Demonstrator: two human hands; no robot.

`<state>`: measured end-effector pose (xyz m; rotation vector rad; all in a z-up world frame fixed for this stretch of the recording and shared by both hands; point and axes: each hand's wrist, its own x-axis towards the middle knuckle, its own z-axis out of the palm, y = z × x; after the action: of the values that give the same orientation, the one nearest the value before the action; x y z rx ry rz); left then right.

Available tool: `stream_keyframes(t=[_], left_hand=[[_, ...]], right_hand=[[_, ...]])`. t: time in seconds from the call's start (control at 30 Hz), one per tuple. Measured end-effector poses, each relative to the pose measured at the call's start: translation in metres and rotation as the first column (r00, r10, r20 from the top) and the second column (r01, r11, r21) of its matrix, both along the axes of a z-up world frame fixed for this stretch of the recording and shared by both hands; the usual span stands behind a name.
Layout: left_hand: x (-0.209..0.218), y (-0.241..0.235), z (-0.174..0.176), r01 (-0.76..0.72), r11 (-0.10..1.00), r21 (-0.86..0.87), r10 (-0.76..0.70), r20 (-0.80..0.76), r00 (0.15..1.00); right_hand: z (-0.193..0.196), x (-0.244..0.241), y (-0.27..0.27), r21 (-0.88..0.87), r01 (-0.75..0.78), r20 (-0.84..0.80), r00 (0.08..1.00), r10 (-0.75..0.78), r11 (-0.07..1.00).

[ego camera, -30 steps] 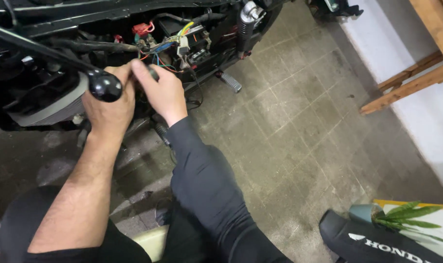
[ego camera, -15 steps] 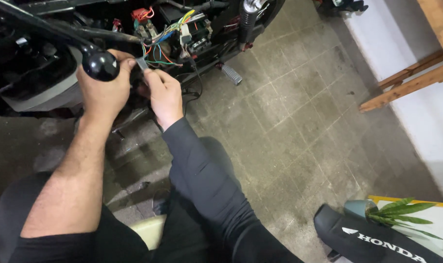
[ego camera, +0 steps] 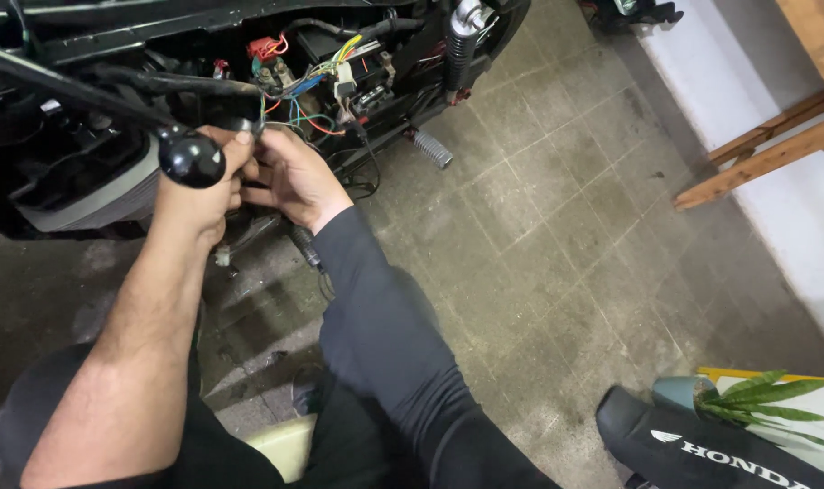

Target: The person wraps electrical wires on a motorcycle with black electrical tape. They then use pliers to strip the insulation from several colored wires and continue working on the wiring harness.

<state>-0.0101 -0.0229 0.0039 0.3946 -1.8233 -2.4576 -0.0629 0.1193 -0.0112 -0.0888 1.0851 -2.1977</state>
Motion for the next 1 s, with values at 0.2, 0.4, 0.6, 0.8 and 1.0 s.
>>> stream_keyframes(t=[0.2,0.4,0.6,0.8,1.0], left_hand=[[-0.008,0.001,-0.019,0.103,0.979,0.179,-0.112,0.043,0.993],[-0.007,0.007,-0.013,-0.052,0.994,-0.1,0.042,-0.095,0.995],[-0.005,0.009,0.002,-0.115,0.964,-0.24,0.004,-0.416,0.909],[-0.006,0.015,0.008,-0.232,0.88,-0.414,0.108,-0.301,0.948],[-0.014,0.006,0.001,-0.233,0.888,-0.396,0.085,-0.358,0.93]], right_hand=[[-0.028,-0.015,-0.006,-0.015,0.088,0.03,0.996,-0.088,0.996],[-0.02,-0.006,-0.004,-0.106,0.112,-0.03,0.993,-0.116,0.988],[-0.009,-0.005,0.008,-0.085,0.157,-0.009,0.987,-0.158,0.984],[0.017,0.003,0.021,0.138,0.132,-0.159,0.981,-0.109,0.982],[0.053,0.021,0.034,0.508,0.668,-0.793,0.609,-0.008,0.544]])
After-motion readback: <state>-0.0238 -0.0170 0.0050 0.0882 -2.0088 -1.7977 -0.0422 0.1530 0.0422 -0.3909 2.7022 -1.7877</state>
